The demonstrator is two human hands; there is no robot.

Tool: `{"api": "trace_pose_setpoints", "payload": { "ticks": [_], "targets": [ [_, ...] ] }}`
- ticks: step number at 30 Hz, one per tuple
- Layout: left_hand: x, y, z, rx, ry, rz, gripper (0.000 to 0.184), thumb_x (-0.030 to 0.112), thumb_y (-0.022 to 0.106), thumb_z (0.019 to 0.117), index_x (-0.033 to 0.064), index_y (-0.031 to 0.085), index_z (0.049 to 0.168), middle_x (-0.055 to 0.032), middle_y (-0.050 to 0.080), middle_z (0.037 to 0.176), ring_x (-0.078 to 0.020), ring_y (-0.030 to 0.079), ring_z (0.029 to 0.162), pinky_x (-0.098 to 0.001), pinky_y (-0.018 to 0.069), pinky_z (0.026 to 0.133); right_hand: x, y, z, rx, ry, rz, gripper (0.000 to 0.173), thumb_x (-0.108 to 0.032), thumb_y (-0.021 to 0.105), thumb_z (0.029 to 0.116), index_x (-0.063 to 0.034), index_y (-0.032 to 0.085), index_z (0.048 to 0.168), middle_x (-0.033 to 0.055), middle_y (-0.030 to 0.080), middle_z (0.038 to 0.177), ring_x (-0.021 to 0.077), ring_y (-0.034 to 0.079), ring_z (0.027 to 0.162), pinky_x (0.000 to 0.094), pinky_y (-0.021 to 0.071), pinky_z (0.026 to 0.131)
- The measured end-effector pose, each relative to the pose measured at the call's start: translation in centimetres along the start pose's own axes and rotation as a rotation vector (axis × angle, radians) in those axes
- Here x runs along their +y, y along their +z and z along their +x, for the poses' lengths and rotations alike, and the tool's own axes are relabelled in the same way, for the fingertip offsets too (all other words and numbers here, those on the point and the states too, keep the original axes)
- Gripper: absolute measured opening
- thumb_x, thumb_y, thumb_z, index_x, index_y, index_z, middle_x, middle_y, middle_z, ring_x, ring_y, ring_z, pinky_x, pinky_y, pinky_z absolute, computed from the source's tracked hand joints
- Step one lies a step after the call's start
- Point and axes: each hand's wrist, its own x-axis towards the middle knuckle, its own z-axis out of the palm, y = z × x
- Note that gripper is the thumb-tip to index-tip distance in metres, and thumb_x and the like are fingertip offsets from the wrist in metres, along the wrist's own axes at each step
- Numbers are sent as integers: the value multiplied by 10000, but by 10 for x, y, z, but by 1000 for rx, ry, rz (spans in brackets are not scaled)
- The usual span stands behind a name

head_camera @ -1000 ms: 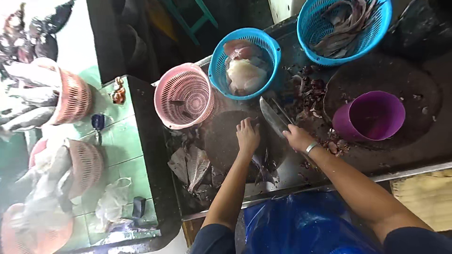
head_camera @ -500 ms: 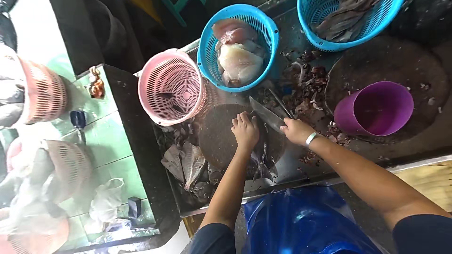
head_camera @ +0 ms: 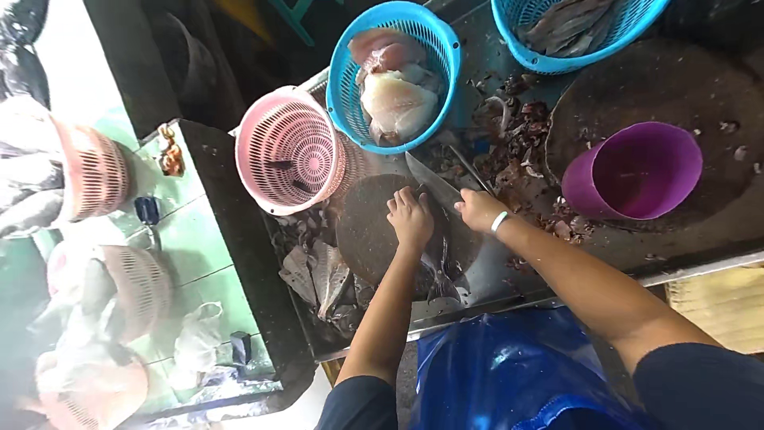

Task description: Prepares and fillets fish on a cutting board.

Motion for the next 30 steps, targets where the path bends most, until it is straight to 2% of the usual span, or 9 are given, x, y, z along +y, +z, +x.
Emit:
{"api": "trace_pose_setpoints", "payload": {
  "ticks": [4,7,10,11,16,19,24,28,30],
  "targets": [
    [-2,2,-1,24,11,-2,426,423,371,1084,91,569,1264,-157,597,1314,-399,553,1221,-603,473,849,24,10,-22,-46,11,28,379,-346,441,1114,-30,563,1282,252,688,1059,419,706,985,614,567,829],
    [-3,5,-1,44,26,14,425,414,365,1079,88,578,1248,-162,604,1299,-406,560,1207,-604,476,834,45,27,-45,-18,53,75,378,-382,426,1114,-41,569,1190,218,651,844,355,675,654,520,568,585],
    [-1,5,-1,29,9,33,424,415,350,1084,99,570,1261,-152,592,1329,-395,545,1233,-596,468,856,33,16,-30,-79,26,77,399,-353,432,1117,-23,573,1290,254,690,1065,420,704,979,612,560,838],
    [0,4,-2,27,8,33,426,410,345,1085,94,567,1265,-156,590,1332,-397,542,1238,-597,468,862,30,17,-25,-76,20,92,395,-352,432,1118,-22,570,1286,254,689,1080,424,700,1009,615,555,856],
    [0,3,-3,45,9,43,428,405,354,1084,81,567,1267,-159,600,1314,-391,551,1231,-589,479,877,65,62,-59,-67,75,234,410,-426,434,1107,-61,564,1243,202,629,788,316,628,550,490,555,528],
    [0,5,-2,67,18,43,421,400,360,1087,82,568,1268,-165,593,1316,-396,543,1230,-582,472,884,73,63,-78,-181,101,186,393,-399,427,1115,-58,542,1274,182,632,833,282,639,594,454,569,593],
    [-9,9,-33,85,27,33,588,488,385,1055,120,440,1511,-230,413,1552,-443,377,1430,-665,307,1106,53,76,-60,-20,79,339,425,-389,427,1115,-23,563,1283,245,659,857,378,682,666,546,571,614],
    [-15,17,-44,123,13,44,605,486,381,1053,161,373,1563,-204,396,1575,-409,353,1458,-643,283,1133,64,102,-77,-10,79,361,408,-406,428,1111,-47,558,1258,224,651,841,349,663,618,516,566,565],
    [-11,17,-42,130,5,54,593,473,391,1052,186,367,1571,-187,387,1589,-389,347,1470,-626,277,1146,83,107,-100,-103,37,293,381,-358,451,1111,-37,570,1279,226,683,960,366,707,810,554,583,729]
  ]
}}
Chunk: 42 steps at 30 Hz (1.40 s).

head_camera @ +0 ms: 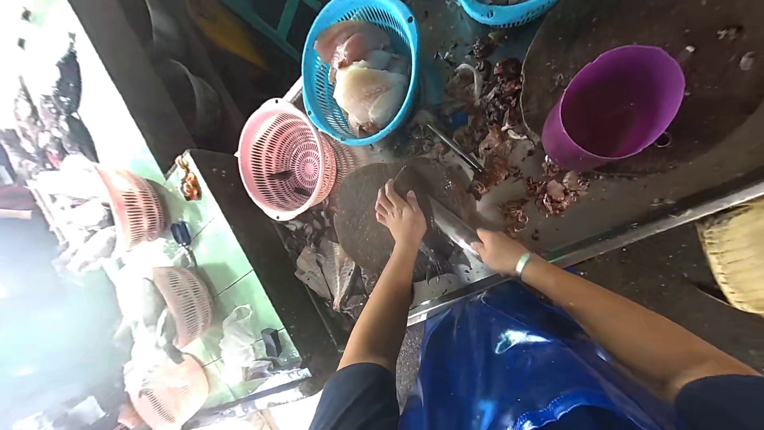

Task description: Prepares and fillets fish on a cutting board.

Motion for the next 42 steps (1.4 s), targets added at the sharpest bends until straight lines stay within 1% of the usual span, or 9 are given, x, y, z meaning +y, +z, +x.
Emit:
{"api": "trace_pose_setpoints", "payload": {
  "ticks": [2,11,16,21,25,28,32,36,42],
  "targets": [
    [1,0,-1,21,12,6,588,468,407,1052,190,371,1569,-186,384,1590,-382,350,1469,-608,272,1156,15,5,-17,-82,-9,-39,390,-338,439,1113,-27,561,1316,227,677,1050,367,697,933,560,560,835],
    [-10,7,-28,56,97,-4,583,466,369,1053,191,382,1567,-187,317,1637,-379,280,1519,-607,187,1209,1,35,0,38,73,152,400,-420,403,1117,-60,539,1224,181,598,727,272,603,501,425,541,501],
    [-9,7,-27,104,103,-8,545,442,362,1058,221,400,1554,-149,353,1626,-352,304,1512,-605,219,1194,29,45,-38,-149,30,43,409,-378,403,1122,-33,540,1294,181,636,915,277,658,687,461,571,677],
    [-6,7,-30,140,80,-58,514,404,376,1059,210,424,1533,-151,380,1601,-340,330,1491,-588,220,1189,21,48,-31,-112,45,66,405,-397,400,1123,-49,538,1277,164,623,854,256,641,624,427,568,622],
    [-7,4,-32,129,53,-65,523,394,381,1061,185,425,1538,-157,386,1602,-343,338,1491,-592,240,1186,41,53,-54,-206,-16,-11,420,-336,428,1115,-3,536,1347,253,663,1121,388,682,1016,579,535,898],
    [-3,5,-30,118,11,-57,531,410,390,1057,189,422,1540,-156,390,1599,-358,345,1483,-599,275,1154,52,38,-70,-245,-4,-83,396,-377,414,1119,-24,558,1229,208,649,1000,342,680,875,536,551,787],
    [-3,-12,5,55,-4,-84,564,501,353,1061,207,436,1535,-198,376,1594,-417,352,1454,-655,300,1100,40,2,-50,-88,46,59,437,-411,395,1122,-36,565,1271,174,618,850,275,621,626,464,552,626],
    [-9,-16,46,-117,10,-26,615,550,204,1073,290,297,1623,-91,181,1719,-379,136,1575,-684,149,1193,26,-10,0,86,50,118,455,-456,405,1109,-49,586,1197,190,603,731,293,604,525,463,541,528],
    [-19,-1,52,-108,-11,-33,622,548,144,1070,323,232,1643,-64,164,1727,-345,117,1587,-699,132,1193,-15,-59,30,-40,13,-9,440,-426,405,1118,-25,569,1199,197,621,816,314,640,614,481,557,593]
  ]
}}
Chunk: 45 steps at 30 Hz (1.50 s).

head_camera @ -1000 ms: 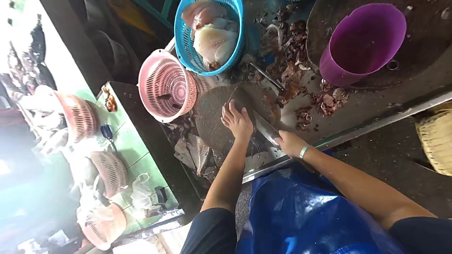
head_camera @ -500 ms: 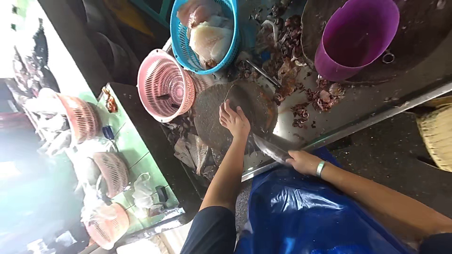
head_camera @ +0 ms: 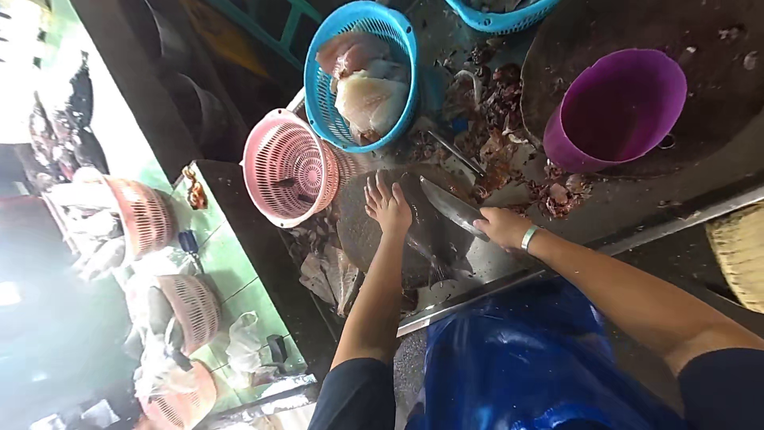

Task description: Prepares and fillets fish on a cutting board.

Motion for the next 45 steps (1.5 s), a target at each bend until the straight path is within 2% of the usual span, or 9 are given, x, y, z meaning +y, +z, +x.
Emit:
{"api": "trace_pose_setpoints", "payload": {
  "ticks": [13,20,24,29,32,35,38,41,45],
  "targets": [
    [3,-1,0,20,0,-11,617,528,193,1071,283,276,1631,-104,219,1707,-357,160,1575,-680,154,1192,-59,-23,41,6,-29,-71,425,-410,388,1124,-39,564,1232,206,637,901,323,665,693,481,559,616],
    [3,0,-1,39,8,-2,619,525,184,1070,279,280,1629,-93,229,1704,-340,179,1571,-671,174,1190,13,42,-7,-29,-59,-76,386,-384,490,1094,-32,629,1167,201,675,885,330,690,714,517,579,656],
    [8,-2,-3,71,-18,46,618,520,209,1072,270,275,1633,-109,260,1690,-341,217,1559,-651,184,1195,43,66,-41,-176,-90,-132,413,-365,443,1106,-12,582,1269,238,669,1082,385,683,997,587,537,864],
    [37,-34,-48,21,152,93,737,598,548,984,92,450,1511,-299,468,1476,-522,429,1363,-723,363,1045,46,75,-58,-187,-53,-145,427,-379,409,1112,-12,567,1261,234,665,1093,371,696,967,566,555,831],
    [48,-43,-86,-170,85,163,1040,511,848,741,173,342,1584,-286,346,1569,-530,345,1417,-734,352,1054,38,71,-67,-197,-26,-137,420,-361,400,1111,-24,545,1314,235,665,1137,370,700,981,560,560,835],
    [58,-40,-104,-260,-71,289,1158,357,875,712,168,202,1635,-297,257,1607,-542,337,1414,-691,429,1015,36,69,-70,-216,-26,-145,417,-349,390,1116,-33,524,1353,226,660,1175,356,703,1014,539,567,853],
    [78,-45,-100,-238,-116,350,988,300,819,756,71,320,1577,-288,364,1561,-519,463,1341,-646,519,957,37,67,-71,-227,-42,-164,416,-341,384,1118,-34,507,1371,220,658,1164,342,708,982,517,576,830],
    [77,-54,-80,-120,-147,236,576,394,712,882,71,614,1349,-216,668,1262,-426,654,1150,-651,534,908,41,56,-72,-236,-72,-159,409,-331,402,1113,-18,519,1350,224,661,1122,335,709,919,519,577,803],
    [68,-63,-59,-101,-236,141,422,440,614,957,83,735,1147,-183,738,1079,-393,696,1052,-657,520,891,38,31,-62,-184,-25,-32,438,-393,367,1127,-55,514,1365,165,617,902,237,630,655,406,551,627]
  ]
}}
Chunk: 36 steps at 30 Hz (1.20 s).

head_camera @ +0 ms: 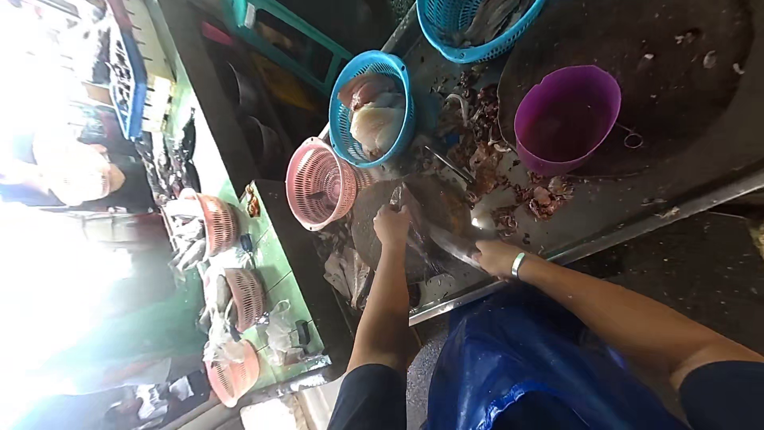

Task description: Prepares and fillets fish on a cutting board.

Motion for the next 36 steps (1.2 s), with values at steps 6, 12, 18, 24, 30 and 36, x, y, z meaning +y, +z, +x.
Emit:
{"api": "trace_pose_setpoints", "payload": {
  "ticks": [6,12,18,24,30,36],
  "targets": [
    [-13,8,18,-40,-61,-107,442,491,574,984,122,740,1160,-136,748,1072,-325,726,994,-608,560,883,-55,-46,65,150,-90,40,434,-356,412,1115,-32,536,1376,237,674,1078,343,714,856,510,594,733],
    [-20,5,20,-111,-30,-174,370,403,558,1016,124,727,1191,-121,746,1087,-297,725,987,-597,566,881,-101,-74,94,154,-64,67,343,-309,441,1099,-43,583,1263,187,647,1011,273,668,774,438,557,645],
    [-30,10,20,-82,15,-204,356,373,523,1007,118,723,1154,-120,743,1021,-289,724,951,-590,570,845,-44,-30,77,75,-75,-3,408,-373,449,1095,-49,584,1304,224,677,1053,346,708,848,519,589,705],
    [-27,7,5,-124,27,-149,483,313,632,963,64,558,1371,-197,698,1158,-344,714,990,-582,576,855,6,19,31,-78,-28,-53,407,-408,433,1108,-63,558,1284,147,614,861,229,621,629,391,542,585],
    [-38,18,-25,-302,-43,-232,607,247,753,895,76,480,1410,-199,688,1136,-298,747,834,-518,645,750,6,22,30,-110,21,-23,394,-405,416,1112,-72,561,1264,119,587,818,192,582,588,344,512,542],
    [-59,29,-24,-262,-17,-435,522,161,678,938,56,492,1414,-201,641,1242,-304,721,926,-526,631,762,22,37,-12,-175,-108,-240,423,-292,448,1093,38,552,1335,284,643,1257,428,645,1186,623,510,974]
  ]
}}
